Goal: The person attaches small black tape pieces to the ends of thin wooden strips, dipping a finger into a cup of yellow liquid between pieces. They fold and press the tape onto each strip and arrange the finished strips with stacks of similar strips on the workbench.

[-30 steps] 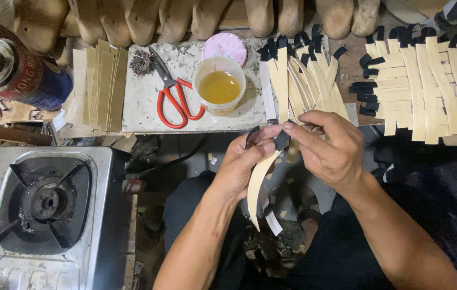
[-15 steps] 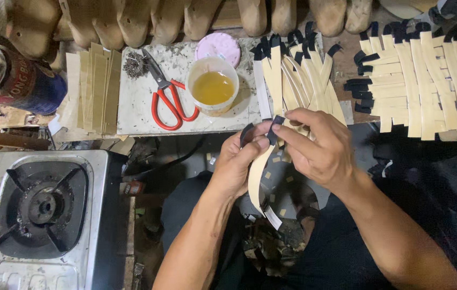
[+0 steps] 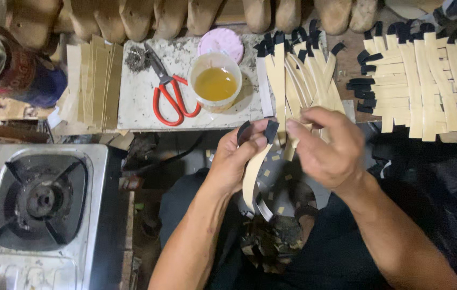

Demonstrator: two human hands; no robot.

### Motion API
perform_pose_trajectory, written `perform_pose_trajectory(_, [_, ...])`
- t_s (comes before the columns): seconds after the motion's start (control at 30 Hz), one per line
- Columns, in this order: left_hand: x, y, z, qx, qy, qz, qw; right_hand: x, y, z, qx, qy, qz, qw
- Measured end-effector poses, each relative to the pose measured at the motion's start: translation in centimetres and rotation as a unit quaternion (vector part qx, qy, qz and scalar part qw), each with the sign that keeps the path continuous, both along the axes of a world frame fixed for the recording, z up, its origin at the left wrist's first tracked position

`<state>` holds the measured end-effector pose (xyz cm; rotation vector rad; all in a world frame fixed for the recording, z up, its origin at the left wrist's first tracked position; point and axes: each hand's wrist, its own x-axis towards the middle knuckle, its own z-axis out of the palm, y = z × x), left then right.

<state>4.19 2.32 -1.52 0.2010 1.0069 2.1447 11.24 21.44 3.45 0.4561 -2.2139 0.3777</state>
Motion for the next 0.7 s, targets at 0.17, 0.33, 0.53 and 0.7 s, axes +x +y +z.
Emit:
perform_pose_trajectory(0.17, [0.8,-0.1,-1.1,0.052,0.040,-0.028,0.997,0.0,0.2,0.5,-0.011,-0.105,-0.040,0.994])
perform_pose_trajectory(0.33, [0.1,0.5,-1.5,-0.027,-0.010,0.081,0.996,0.5,-0.2,0.5,-0.169,-0.162,0.008,0.972])
perform_pose_trajectory(0.53, [-0.8,0.9,-1.5,0.042,-0.045,0.219,0.974,1.9,-3.5,-1.4,-0.177,-0.236,0.132,0.946])
perform_pose_trajectory(0.7, [-0.9,1.3,-1.3,0.020,-0.010,0.239,0.971,2.1,-4.0,-1.4,-0.288,-0.296,0.117,0.903])
